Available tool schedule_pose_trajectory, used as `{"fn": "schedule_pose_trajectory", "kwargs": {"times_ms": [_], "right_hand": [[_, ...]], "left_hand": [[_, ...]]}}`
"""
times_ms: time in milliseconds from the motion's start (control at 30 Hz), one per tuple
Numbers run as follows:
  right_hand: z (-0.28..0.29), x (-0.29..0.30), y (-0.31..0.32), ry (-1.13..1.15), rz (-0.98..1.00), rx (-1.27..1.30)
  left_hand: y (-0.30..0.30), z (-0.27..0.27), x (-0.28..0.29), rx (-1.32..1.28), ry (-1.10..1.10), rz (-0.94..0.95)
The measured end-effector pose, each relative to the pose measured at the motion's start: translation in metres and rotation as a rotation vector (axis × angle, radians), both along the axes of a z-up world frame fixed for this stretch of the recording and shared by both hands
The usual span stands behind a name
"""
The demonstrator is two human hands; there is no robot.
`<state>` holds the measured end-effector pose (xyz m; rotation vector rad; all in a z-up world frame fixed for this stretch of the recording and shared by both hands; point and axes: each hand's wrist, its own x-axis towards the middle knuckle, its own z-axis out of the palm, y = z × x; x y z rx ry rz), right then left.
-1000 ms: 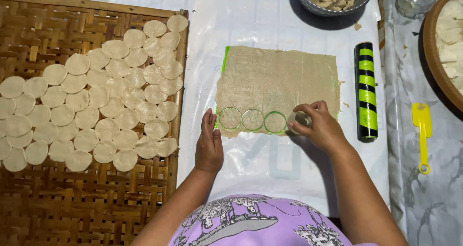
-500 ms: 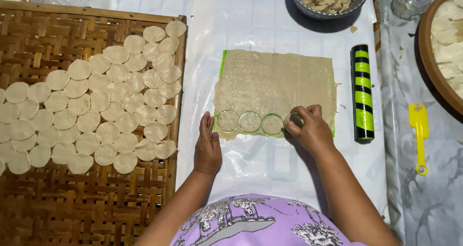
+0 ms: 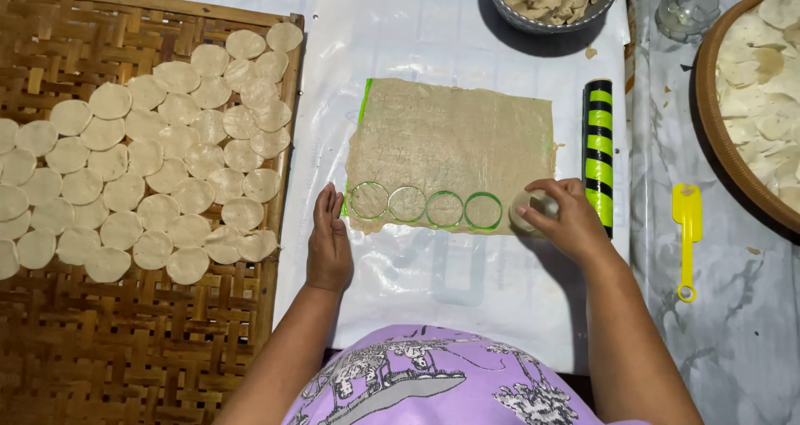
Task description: Flattening dough and cutting it into circular shapes for food preparation.
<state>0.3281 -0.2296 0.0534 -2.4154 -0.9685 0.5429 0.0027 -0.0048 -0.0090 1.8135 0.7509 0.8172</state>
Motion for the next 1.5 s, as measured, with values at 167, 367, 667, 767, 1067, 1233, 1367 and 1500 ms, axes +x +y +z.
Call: {"fn": "schedule_pose_trajectory", "kwargs": {"times_ms": [167,367,667,767,1067,1233,1367,1500], "right_hand": [[-0.003,-0.009,0.005,0.014,0.001,-0.06],[-0.005,-0.02,0.011,-0.059,-0.034,-0.083],[-0.002,-0.01,0.014,-0.03,0.046,-0.142],[0.027,-0.01,0.036,-0.03,0.045,-0.272],[0.026,-0.059,0.174,0.013,0.392,0.132],[0.006,-0.082,0.23,0.028,0.529,0.149],[0.003,-0.094,0.247,-0.013,0.573,0.069],[-0.007,-0.1,0.255,-0.079,0.592,0.007]], "left_hand": [[0.009,-0.017,-0.001,-0.11,-0.189,0.028],[0.033,-0.017,-0.006,-0.379,-0.294,0.043],[0.023,0.024,-0.009,0.423,0.35,0.125],[0.021,0.021,-0.009,0.477,0.327,0.132],[0.023,0.013,-0.01,0.47,0.357,0.159],[0.023,0.014,-0.011,0.459,0.349,0.169],[0.023,0.015,-0.011,0.479,0.346,0.174],[0.023,0.016,-0.01,0.476,0.352,0.172]]}}
